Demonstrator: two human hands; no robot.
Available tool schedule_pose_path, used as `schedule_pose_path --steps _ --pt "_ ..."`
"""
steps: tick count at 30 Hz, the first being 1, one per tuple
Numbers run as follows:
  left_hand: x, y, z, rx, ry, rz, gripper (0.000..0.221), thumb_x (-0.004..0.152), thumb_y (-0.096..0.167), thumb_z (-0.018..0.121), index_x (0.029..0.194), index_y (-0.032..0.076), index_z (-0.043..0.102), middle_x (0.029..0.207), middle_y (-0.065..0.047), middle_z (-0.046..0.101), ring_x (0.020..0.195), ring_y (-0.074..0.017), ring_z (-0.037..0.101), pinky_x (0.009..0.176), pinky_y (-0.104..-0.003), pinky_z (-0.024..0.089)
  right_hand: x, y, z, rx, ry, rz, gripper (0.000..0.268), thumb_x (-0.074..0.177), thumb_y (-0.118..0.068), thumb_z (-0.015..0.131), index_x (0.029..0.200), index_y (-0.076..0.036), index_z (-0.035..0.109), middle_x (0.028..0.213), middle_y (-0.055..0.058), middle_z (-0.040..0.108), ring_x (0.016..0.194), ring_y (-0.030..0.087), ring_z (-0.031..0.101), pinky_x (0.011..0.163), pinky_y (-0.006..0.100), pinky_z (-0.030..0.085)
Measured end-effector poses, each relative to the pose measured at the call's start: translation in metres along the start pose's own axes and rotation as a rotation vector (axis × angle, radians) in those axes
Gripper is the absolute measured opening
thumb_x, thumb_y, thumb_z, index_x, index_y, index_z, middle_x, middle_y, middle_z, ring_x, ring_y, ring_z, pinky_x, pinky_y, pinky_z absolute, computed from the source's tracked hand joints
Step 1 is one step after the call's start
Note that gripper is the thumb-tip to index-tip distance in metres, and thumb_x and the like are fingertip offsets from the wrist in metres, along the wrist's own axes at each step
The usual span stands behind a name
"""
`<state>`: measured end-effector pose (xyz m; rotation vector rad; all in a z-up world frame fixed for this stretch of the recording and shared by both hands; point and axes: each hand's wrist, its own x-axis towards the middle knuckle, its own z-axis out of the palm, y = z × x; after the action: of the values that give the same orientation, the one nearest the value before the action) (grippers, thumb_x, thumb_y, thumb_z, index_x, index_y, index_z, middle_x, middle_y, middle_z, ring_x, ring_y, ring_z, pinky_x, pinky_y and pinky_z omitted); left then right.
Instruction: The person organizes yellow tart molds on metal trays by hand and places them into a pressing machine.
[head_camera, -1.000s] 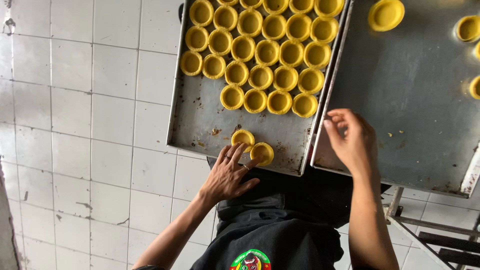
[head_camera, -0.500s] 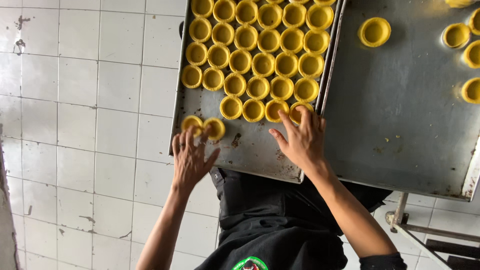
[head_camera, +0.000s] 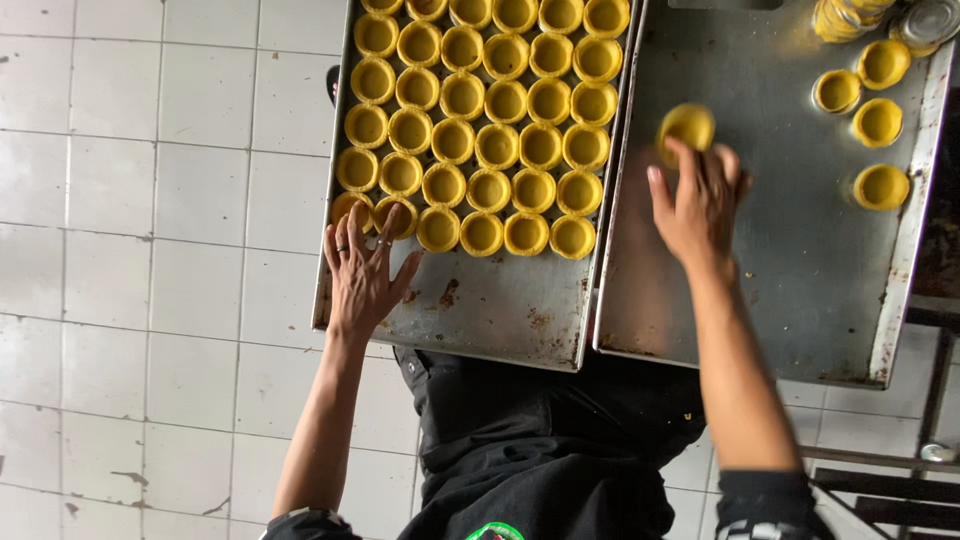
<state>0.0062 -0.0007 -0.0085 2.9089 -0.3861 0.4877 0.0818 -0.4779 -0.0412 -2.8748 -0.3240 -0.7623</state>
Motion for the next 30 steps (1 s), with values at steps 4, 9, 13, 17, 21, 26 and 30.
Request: schedule_pose_path --steps 4,9,13,17,21,26,30 --pt "-0.016 0.023 0.007 -0.071 -0.044 -0.026 0.073 0.1 0.051 0.067 0.164 0.021 0.048 0.155 -0.029 0.045 0.144 -0.0456 0.042 0.118 -0.062 0.025 -0.048 -0.029 -0.035 -0.036 -0.04 0.131 0.024 0.111 -0.038 0.07 0.133 -0.029 0.072 0.092 -0.004 0.069 0.089 0.026 0.067 0.087 0.043 0.045" --pt "-0.028 0.074 0.012 -0.152 -0.173 -0.025 0.08 0.095 0.067 0.063 0.165 0.033 0.044 0.152 -0.028 0.047 0.144 -0.0449 0.044 0.118 -0.065 0.029 -0.099 -0.049 -0.062 0.182 -0.182 0.436 0.05 0.101 -0.035 0.081 0.144 -0.016 0.065 0.107 0.011 0.055 0.103 0.039 0.061 0.094 0.051 0.046" --pt "-0.022 0.097 0.018 -0.21 -0.157 -0.001 0.08 0.096 0.069 0.06 0.165 0.032 0.044 0.158 -0.028 0.043 0.15 -0.0456 0.038 0.12 -0.066 0.026 -0.138 -0.029 -0.049 0.293 -0.279 0.601 0.041 0.098 -0.036 0.087 0.124 -0.012 0.066 0.111 0.01 0.067 0.106 0.033 0.066 0.096 0.046 0.046" --pt "-0.018 0.109 0.021 -0.203 -0.093 -0.072 0.076 0.099 0.069 0.052 0.165 0.034 0.042 0.166 -0.032 0.032 0.155 -0.0499 0.029 0.122 -0.065 0.021 -0.116 -0.062 -0.068 0.971 -0.218 0.81 0.031 0.101 -0.014 0.08 0.117 -0.004 0.056 0.103 0.014 0.065 0.097 0.027 0.065 0.091 0.039 0.053" --pt "-0.019 0.098 0.033 -0.211 -0.136 -0.102 0.064 0.101 0.068 0.048 0.152 0.032 0.06 0.156 -0.031 0.041 0.152 -0.0496 0.032 0.123 -0.068 0.017 -0.077 -0.083 -0.071 1.123 -0.507 0.714 0.038 0.093 -0.024 0.086 0.121 -0.007 0.068 0.096 0.012 0.079 0.086 0.022 0.074 0.077 0.037 0.059" --pt "-0.014 0.103 0.038 -0.21 -0.103 -0.033 0.067 0.098 0.069 0.054 0.151 0.028 0.059 0.154 -0.029 0.043 0.15 -0.0477 0.037 0.123 -0.067 0.021 -0.003 -0.041 -0.035 0.664 -0.126 0.423 0.03 0.104 -0.02 0.079 0.128 -0.009 0.065 0.103 0.01 0.07 0.096 0.025 0.071 0.076 0.034 0.053" --pt "-0.004 0.097 0.016 -0.249 -0.101 -0.074 0.063 0.1 0.065 0.054 0.149 0.025 0.061 0.155 -0.029 0.044 0.151 -0.0477 0.036 0.123 -0.067 0.019 0.034 -0.017 -0.021 0.218 -0.193 0.156 0.056 0.107 -0.027 0.072 0.156 -0.006 0.052 0.14 0.028 0.063 0.125 0.05 0.062 0.089 0.064 0.053"
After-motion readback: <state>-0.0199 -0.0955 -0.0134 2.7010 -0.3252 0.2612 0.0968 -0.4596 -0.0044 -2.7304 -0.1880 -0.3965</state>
